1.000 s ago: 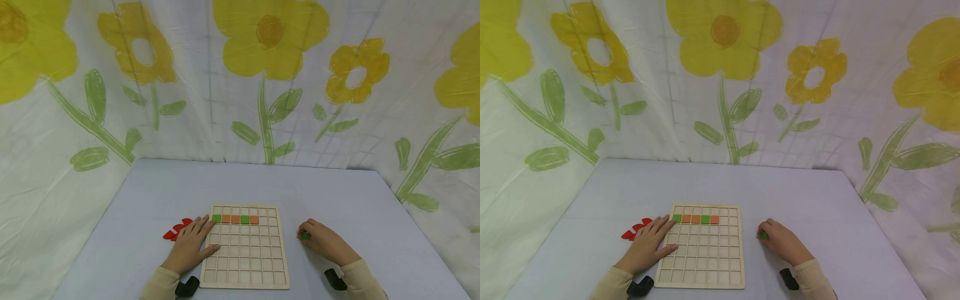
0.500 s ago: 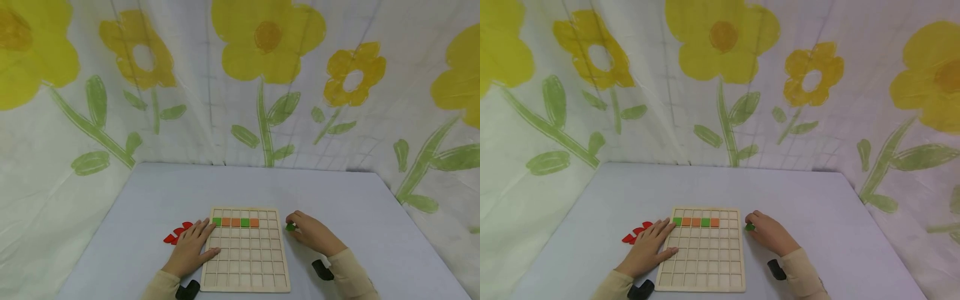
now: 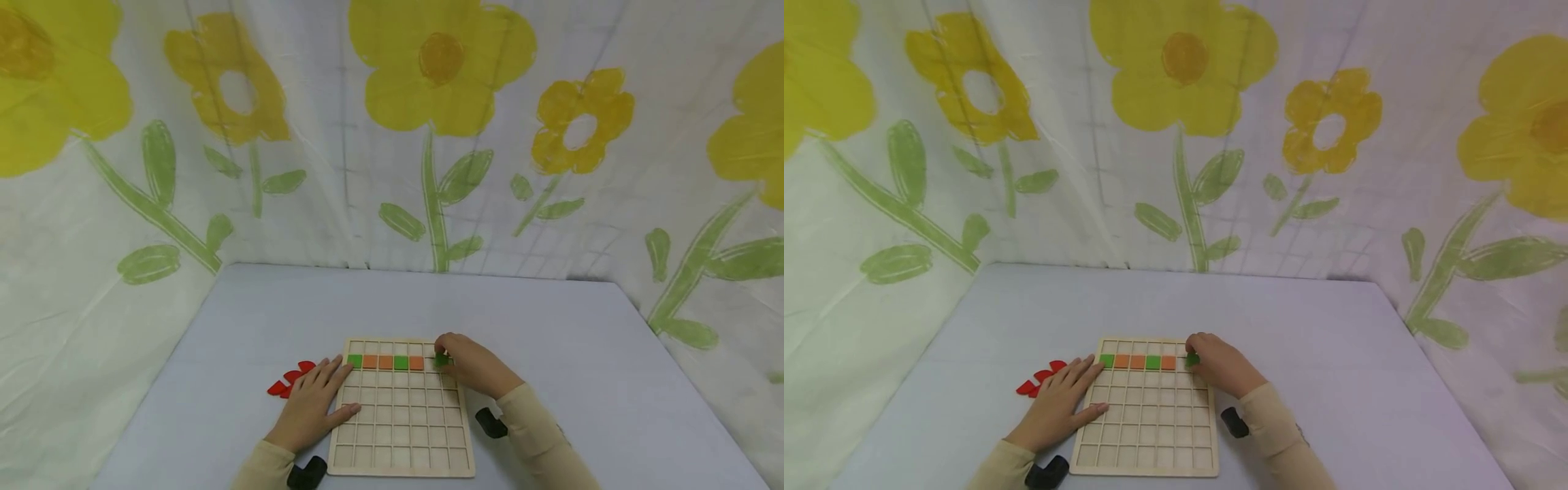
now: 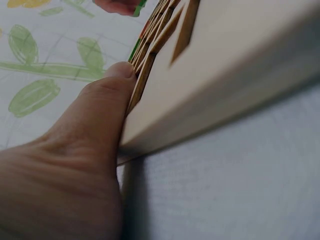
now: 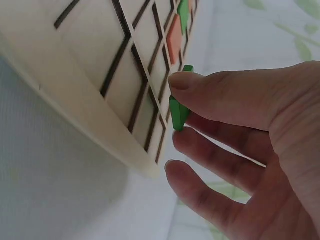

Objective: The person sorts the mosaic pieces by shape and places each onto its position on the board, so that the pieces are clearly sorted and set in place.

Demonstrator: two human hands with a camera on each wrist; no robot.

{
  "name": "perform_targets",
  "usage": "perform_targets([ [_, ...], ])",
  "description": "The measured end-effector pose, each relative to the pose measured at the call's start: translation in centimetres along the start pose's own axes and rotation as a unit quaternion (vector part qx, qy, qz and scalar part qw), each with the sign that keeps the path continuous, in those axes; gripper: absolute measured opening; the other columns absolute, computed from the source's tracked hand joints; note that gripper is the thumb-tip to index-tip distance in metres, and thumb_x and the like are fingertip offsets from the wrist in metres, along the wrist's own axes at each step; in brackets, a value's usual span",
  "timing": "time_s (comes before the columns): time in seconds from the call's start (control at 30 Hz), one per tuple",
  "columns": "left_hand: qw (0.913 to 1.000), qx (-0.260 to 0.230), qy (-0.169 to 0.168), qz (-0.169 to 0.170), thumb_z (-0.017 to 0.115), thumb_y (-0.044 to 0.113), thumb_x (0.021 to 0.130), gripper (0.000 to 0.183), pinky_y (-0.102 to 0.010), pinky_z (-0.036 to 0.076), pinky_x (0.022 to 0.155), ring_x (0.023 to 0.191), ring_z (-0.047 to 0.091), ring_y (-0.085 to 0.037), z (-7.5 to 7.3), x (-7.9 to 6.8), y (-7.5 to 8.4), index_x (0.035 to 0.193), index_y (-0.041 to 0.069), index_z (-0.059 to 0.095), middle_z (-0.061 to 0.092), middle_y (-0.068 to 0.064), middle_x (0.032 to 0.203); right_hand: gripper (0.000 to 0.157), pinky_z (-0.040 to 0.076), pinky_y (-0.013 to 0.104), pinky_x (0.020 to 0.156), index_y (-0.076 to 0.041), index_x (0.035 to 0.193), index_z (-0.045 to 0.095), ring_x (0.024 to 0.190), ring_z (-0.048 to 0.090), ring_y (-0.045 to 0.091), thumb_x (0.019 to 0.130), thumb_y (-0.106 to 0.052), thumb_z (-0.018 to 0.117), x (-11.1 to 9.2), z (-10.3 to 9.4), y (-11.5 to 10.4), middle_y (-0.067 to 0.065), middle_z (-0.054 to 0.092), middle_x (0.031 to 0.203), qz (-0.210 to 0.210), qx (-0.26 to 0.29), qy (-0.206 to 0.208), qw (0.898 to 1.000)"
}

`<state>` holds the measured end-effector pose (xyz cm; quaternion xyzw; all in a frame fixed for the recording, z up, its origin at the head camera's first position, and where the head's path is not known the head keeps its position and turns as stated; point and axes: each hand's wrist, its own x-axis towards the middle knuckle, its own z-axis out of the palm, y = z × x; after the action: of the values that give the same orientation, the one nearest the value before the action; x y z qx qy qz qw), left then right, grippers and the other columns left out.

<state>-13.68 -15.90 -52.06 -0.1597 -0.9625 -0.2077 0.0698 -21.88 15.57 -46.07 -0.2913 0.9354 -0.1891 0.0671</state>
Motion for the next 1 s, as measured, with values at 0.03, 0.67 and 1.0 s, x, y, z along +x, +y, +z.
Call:
perform_targets([
  [0.03, 1.0, 0.001, -0.001, 0.0, 0.055, 0.062, 0.087, 0.073, -0.057, 0.033, 0.1, 0.138, 0.035, -0.035, 0.0, 0.0, 0.0, 0.143, 0.017, 0.045, 0.04, -0.009, 0.15, 0.024, 0.05, 0.034, 0.083, -0.011, 0.109, 0.058, 0.099, 0.057, 0.013, 0.087, -0.012, 0.07, 0.3, 0.2, -0.1, -0.003, 0.061, 0.104, 0.004, 0.004, -0.007, 1.0],
  [0.67, 1.0, -0.004, -0.006, -0.003, 0.056, 0.061, 0.087, 0.073, -0.058, 0.032, 0.101, 0.138, 0.034, -0.035, -0.4, 0.0, 0.1, 0.144, 0.017, 0.044, 0.039, -0.009, 0.15, 0.018, 0.051, 0.031, 0.085, -0.01, 0.102, 0.065, 0.098, 0.061, 0.013, 0.086, -0.006, 0.07, 1.2, 1.4, 0.3, -0.002, 0.063, 0.103, -0.095, 0.005, 0.009, 0.995],
  [1.0, 1.0, 0.002, -0.005, -0.001, 0.055, 0.061, 0.087, 0.073, -0.058, 0.032, 0.101, 0.138, 0.034, -0.035, -0.1, 0.1, 0.0, 0.144, 0.018, 0.044, 0.039, -0.009, 0.15, 0.015, 0.052, 0.027, 0.081, -0.011, 0.104, 0.067, 0.094, 0.062, 0.012, 0.089, -0.01, 0.067, 0.7, 0.8, 0.4, -0.002, 0.061, 0.103, -0.089, -0.014, 0.017, 0.996],
])
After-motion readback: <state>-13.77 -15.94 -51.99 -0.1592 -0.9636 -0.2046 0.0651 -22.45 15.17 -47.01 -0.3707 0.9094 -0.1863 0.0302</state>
